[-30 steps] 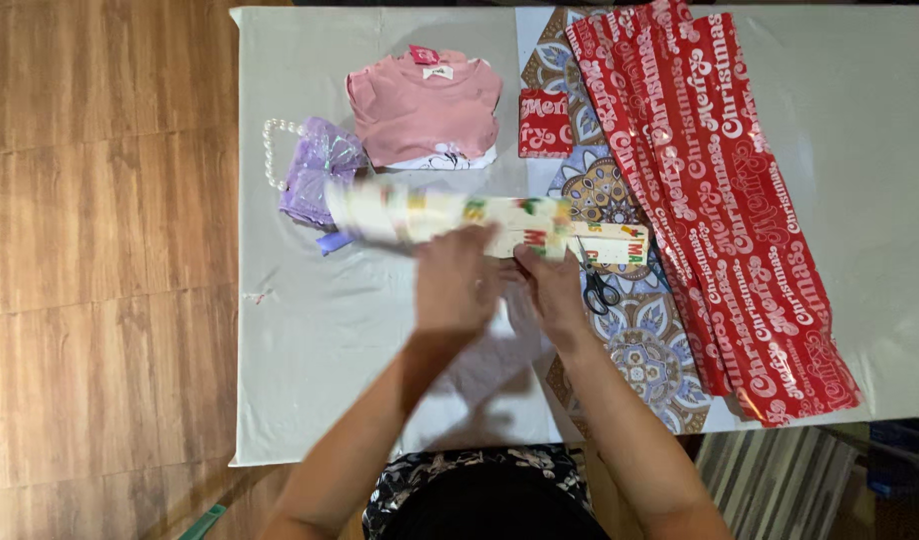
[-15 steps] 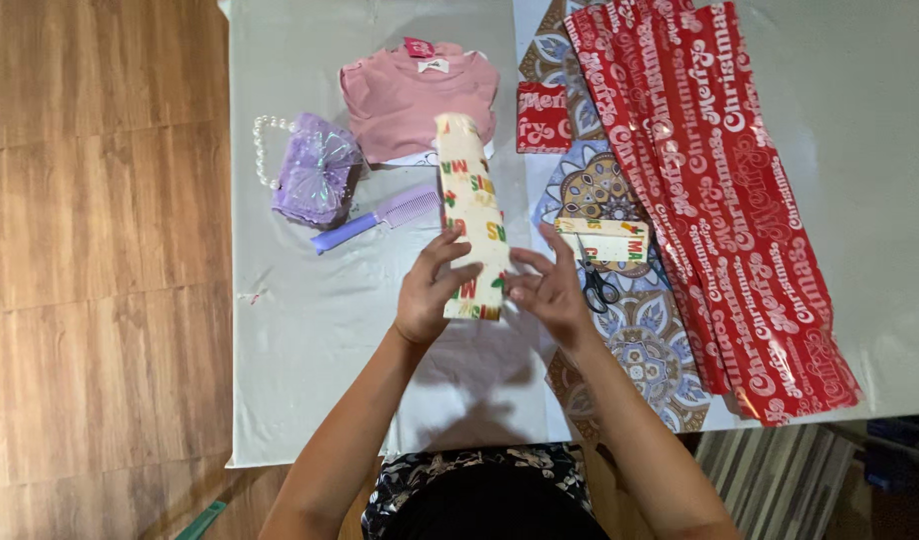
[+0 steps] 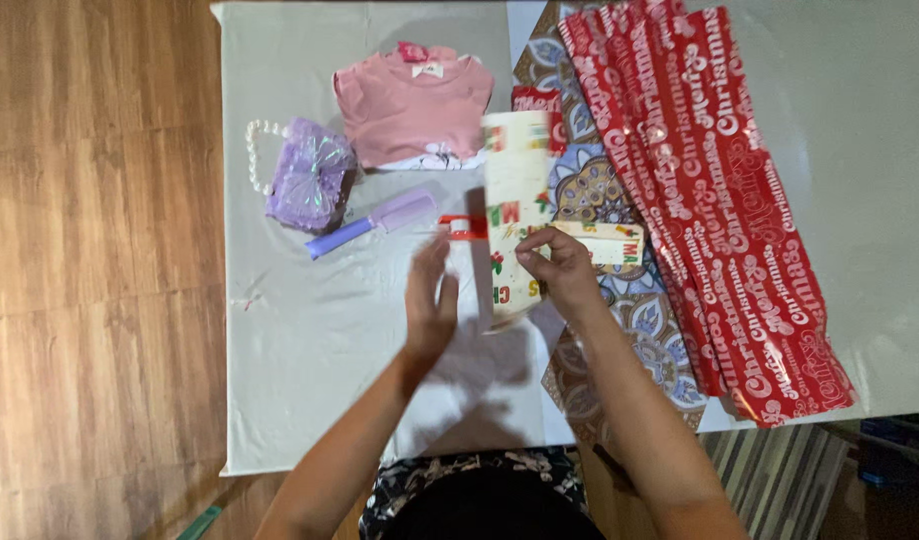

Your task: The person wraps a hairbrush in Christmas-themed wrapping paper. They cut the paper, fold the edges, and secure the package with tape. The wrapped item is placed aside, and the person then unfolds a new sheet of red Christmas wrapping paper.

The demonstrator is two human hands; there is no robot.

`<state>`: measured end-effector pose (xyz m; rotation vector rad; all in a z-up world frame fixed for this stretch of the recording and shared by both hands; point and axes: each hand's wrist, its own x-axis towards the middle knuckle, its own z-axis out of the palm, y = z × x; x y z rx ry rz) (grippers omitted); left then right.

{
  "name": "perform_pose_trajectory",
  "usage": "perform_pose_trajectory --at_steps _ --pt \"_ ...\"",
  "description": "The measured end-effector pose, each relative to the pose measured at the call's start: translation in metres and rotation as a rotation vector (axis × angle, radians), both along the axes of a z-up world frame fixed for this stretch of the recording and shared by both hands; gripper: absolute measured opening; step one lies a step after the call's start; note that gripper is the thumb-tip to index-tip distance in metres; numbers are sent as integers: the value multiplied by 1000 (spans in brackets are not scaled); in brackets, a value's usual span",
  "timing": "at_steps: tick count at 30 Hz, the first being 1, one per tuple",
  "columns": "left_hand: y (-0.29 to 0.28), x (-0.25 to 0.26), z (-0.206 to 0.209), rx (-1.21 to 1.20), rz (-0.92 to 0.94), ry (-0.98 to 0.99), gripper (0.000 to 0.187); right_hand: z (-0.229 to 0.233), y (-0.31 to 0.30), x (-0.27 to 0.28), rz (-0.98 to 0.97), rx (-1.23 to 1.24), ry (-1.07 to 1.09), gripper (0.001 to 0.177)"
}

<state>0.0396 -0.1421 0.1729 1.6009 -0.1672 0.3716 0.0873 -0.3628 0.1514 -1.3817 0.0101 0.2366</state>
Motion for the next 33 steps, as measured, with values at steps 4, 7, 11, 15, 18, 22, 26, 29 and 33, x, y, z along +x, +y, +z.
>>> perform_pose_trajectory --at_steps 4,7,11,15,18,22,26,29,33 --pt "8 51 26 -444 -263 331 56 11 4 -1 209 -153 18 6" --pt "13 75 45 -392 -92 676 38 37 11 4 465 -119 25 6" --pt "29 80 36 -503 53 614 37 78 17 15 166 -721 -168 18" --pt "20 48 -22 -1146 368 469 37 81 41 -1 41 -1099 -789 17" --pt "0 5 -83 -1328 468 455 41 40 74 -31 223 -968 -824 34" --pt "-27 -62 -153 -1013 257 937 34 -26 84 -57 164 -946 -694 41" --pt "-43 -84 -197 -932 132 1156 30 -67 54 -59 98 -1071 -707 36" --pt "-52 -73 -208 -911 -46 1191 33 -80 32 -54 161 -1154 -693 35" --pt "-61 -46 -194 -811 -319 1208 34 -91 -7 -49 320 -1103 -635 43"
